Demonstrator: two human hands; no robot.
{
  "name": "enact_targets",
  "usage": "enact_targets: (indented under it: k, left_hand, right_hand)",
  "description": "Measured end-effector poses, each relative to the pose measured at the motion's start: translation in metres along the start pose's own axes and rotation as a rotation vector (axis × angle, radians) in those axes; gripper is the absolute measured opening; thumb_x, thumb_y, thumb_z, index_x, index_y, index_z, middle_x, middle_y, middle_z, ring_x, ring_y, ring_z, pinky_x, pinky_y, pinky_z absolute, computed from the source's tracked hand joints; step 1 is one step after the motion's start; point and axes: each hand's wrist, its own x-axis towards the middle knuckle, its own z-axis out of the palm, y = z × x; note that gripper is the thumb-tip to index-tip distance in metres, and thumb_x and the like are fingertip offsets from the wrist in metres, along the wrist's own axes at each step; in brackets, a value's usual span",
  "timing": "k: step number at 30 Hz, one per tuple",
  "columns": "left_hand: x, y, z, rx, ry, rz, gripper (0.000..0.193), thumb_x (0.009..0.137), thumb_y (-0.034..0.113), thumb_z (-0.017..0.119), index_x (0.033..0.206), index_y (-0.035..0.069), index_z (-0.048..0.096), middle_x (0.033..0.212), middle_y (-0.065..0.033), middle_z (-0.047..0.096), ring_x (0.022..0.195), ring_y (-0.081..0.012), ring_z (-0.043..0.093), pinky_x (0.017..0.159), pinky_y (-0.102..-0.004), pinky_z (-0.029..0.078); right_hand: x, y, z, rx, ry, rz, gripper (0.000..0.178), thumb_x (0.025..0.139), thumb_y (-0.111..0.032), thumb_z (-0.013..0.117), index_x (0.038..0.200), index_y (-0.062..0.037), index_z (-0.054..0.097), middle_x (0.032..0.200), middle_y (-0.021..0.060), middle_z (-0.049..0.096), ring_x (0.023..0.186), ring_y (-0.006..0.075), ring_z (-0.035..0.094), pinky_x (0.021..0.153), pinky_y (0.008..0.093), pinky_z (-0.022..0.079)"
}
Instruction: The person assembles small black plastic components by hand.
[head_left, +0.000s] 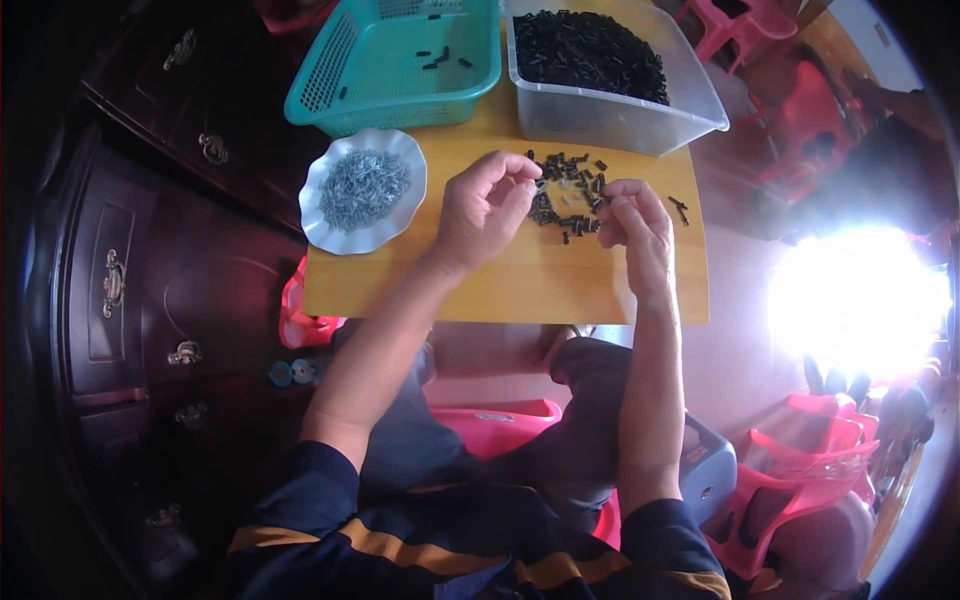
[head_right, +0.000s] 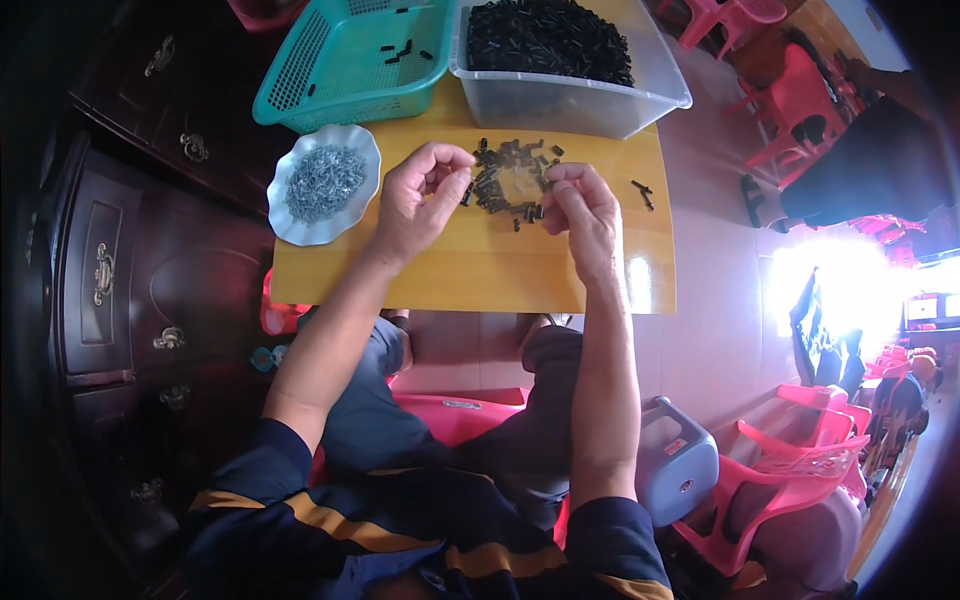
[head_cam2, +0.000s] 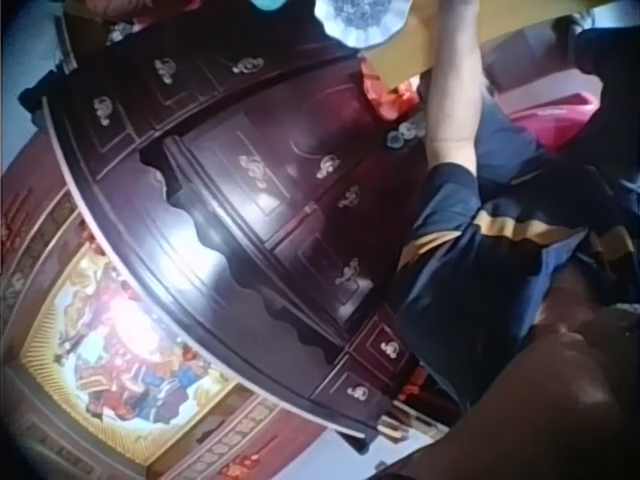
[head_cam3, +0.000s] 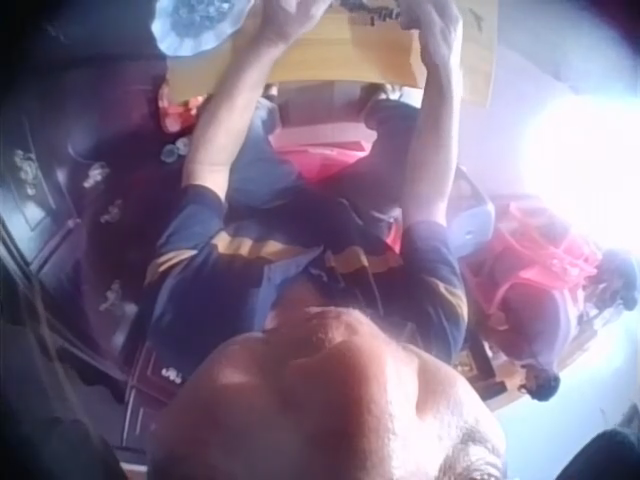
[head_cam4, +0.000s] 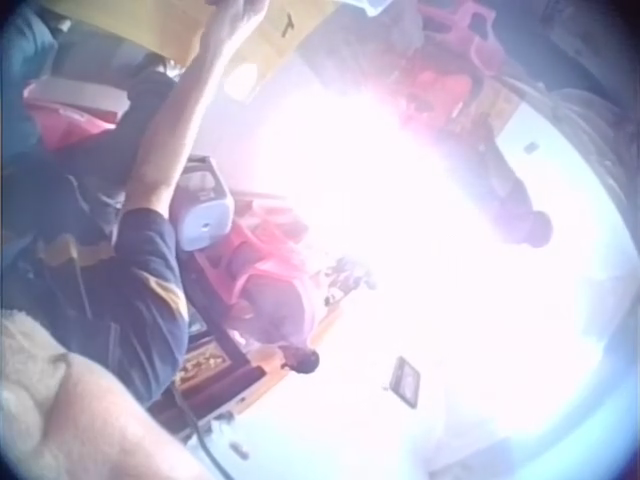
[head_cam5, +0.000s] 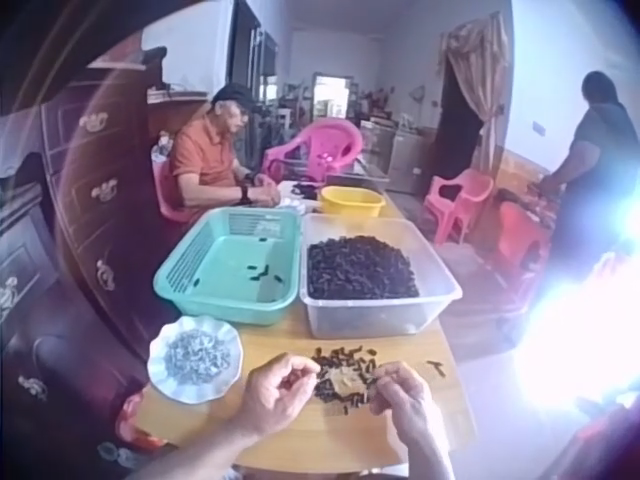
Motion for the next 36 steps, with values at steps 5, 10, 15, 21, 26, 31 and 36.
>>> enact_targets:
  k: [5,10,15,21,26,31,36]
  left_hand:
    - [-0.002,0.003,0.006,-0.018,-0.062,-0.017,0.013,0.096,0.0,0.065,0.109,0.002,0.065,0.089,0.0038,0.064,0.076,-0.0008,0.057,0.07,-0.0184,0.048]
    - [-0.004,0.004,0.008,-0.05,-0.087,-0.015,0.014,0.097,0.001,0.066,0.11,0.002,0.064,0.092,0.0032,0.064,0.08,-0.0013,0.059,0.073,-0.0187,0.049]
    - [-0.004,0.003,0.008,-0.062,-0.115,-0.014,0.016,0.097,0.001,0.066,0.113,0.002,0.064,0.094,0.0028,0.065,0.082,-0.0021,0.06,0.075,-0.0193,0.051]
    - [-0.005,0.006,0.009,-0.043,-0.115,-0.038,0.017,0.092,-0.001,0.067,0.108,0.001,0.064,0.093,-0.0034,0.067,0.084,-0.0084,0.065,0.077,-0.025,0.054]
    - [-0.006,0.002,0.007,0.051,-0.116,-0.056,0.018,0.09,-0.002,0.067,0.108,0.002,0.064,0.094,-0.0063,0.071,0.085,-0.0118,0.068,0.078,-0.0276,0.055]
    - [-0.005,0.001,0.007,0.079,-0.126,0.013,0.019,0.095,-0.001,0.066,0.113,0.002,0.063,0.093,-0.0002,0.066,0.083,-0.0035,0.062,0.073,-0.0206,0.052]
    - [-0.005,0.006,0.006,0.139,-0.146,0.062,0.022,0.092,-0.003,0.068,0.114,0.002,0.063,0.09,-0.0022,0.068,0.081,-0.0058,0.064,0.072,-0.0222,0.053]
  right_hand:
    - [-0.003,0.011,0.018,0.1,-0.125,-0.028,0.018,0.098,-0.008,0.063,0.115,-0.0006,0.067,0.083,0.0029,0.07,0.07,0.0091,0.065,0.066,0.0241,0.052]
    - [-0.003,0.021,0.027,0.034,-0.219,-0.027,0.016,0.097,-0.007,0.065,0.112,-0.0014,0.068,0.084,0.0034,0.072,0.079,0.0107,0.07,0.072,0.0248,0.054]
    - [-0.006,0.021,0.029,-0.142,-0.205,-0.218,0.014,0.097,-0.008,0.065,0.11,-0.0031,0.07,0.084,0.005,0.072,0.08,0.0116,0.071,0.072,0.0261,0.055]
    - [-0.014,0.007,0.033,-0.279,-0.192,-0.107,0.017,0.1,-0.008,0.063,0.113,0.0003,0.069,0.091,0.0022,0.071,0.079,0.0081,0.066,0.072,0.0245,0.055]
    - [-0.01,0.012,0.03,-0.403,-0.158,-0.241,0.022,0.093,-0.009,0.072,0.114,-0.0059,0.074,0.084,0.0052,0.075,0.073,0.0096,0.07,0.067,0.0265,0.056]
    - [-0.008,0.015,0.032,-0.373,-0.136,-0.213,0.021,0.09,-0.008,0.075,0.111,-0.0046,0.072,0.087,0.0044,0.075,0.073,0.0097,0.07,0.069,0.027,0.056]
    - [-0.005,0.018,0.031,-0.382,-0.142,-0.208,0.021,0.088,-0.009,0.078,0.106,-0.0035,0.068,0.085,0.0042,0.076,0.076,0.0099,0.071,0.071,0.0274,0.056]
